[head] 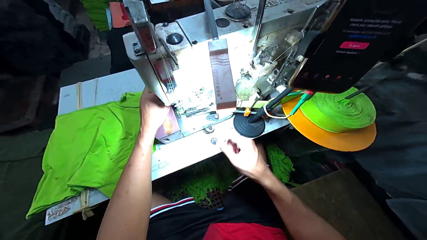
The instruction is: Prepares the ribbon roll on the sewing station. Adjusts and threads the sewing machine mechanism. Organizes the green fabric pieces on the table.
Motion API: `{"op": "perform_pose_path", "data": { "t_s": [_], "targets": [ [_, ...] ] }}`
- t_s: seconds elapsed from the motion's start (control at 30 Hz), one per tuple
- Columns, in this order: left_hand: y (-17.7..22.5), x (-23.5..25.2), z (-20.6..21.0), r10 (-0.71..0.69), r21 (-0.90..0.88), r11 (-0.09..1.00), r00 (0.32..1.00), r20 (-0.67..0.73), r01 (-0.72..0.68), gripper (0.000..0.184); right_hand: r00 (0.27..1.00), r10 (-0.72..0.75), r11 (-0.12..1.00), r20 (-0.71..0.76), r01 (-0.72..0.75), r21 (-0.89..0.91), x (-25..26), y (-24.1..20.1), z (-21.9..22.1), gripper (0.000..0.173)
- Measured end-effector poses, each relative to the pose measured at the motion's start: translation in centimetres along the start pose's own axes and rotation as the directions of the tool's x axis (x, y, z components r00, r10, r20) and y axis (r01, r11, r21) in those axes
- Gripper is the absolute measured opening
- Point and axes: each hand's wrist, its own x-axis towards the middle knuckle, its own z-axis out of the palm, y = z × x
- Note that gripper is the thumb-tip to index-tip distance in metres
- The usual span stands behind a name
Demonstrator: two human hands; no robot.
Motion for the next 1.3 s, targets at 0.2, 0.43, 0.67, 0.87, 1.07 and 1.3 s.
{"op": "perform_pose_path", "data": {
  "t_s": [0.2,0.43,0.67,0.87,1.07,1.3],
  "targets": [
    [-0.8,0.3,0.2,-0.043,0.044,0.998,0.998,0.046,0.041,0.023,0.977,-0.207,0.806,-0.047,0.143,-0.574,7.3,-1.8,-0.2,0.035],
    [-1.5,0.5,0.4,-0.018,0.032,0.999,0.998,0.061,0.016,0.028,0.947,-0.322,0.775,-0.019,0.252,-0.58,8.8,-0.9,0.4,0.014],
    [-1.2,0.5,0.3,-0.018,0.031,0.999,0.998,0.064,0.016,0.028,0.953,-0.303,0.793,-0.002,0.251,-0.555,8.9,-0.5,0.3,0.018],
    [-1.2,0.4,0.3,-0.009,0.043,0.999,0.998,0.057,0.006,0.028,0.97,-0.241,0.833,-0.009,0.202,-0.514,9.0,-0.5,0.5,0.028],
    [-1.2,0.4,0.2,-0.019,0.055,0.998,0.997,0.069,0.015,0.028,0.963,-0.267,0.835,-0.026,0.218,-0.504,9.0,-0.4,0.7,0.017],
    [-1.4,0.4,0.4,-0.018,0.039,0.999,0.998,0.065,0.015,0.03,0.97,-0.242,0.839,-0.015,0.201,-0.506,8.9,-0.4,0.5,0.025]
  ]
}}
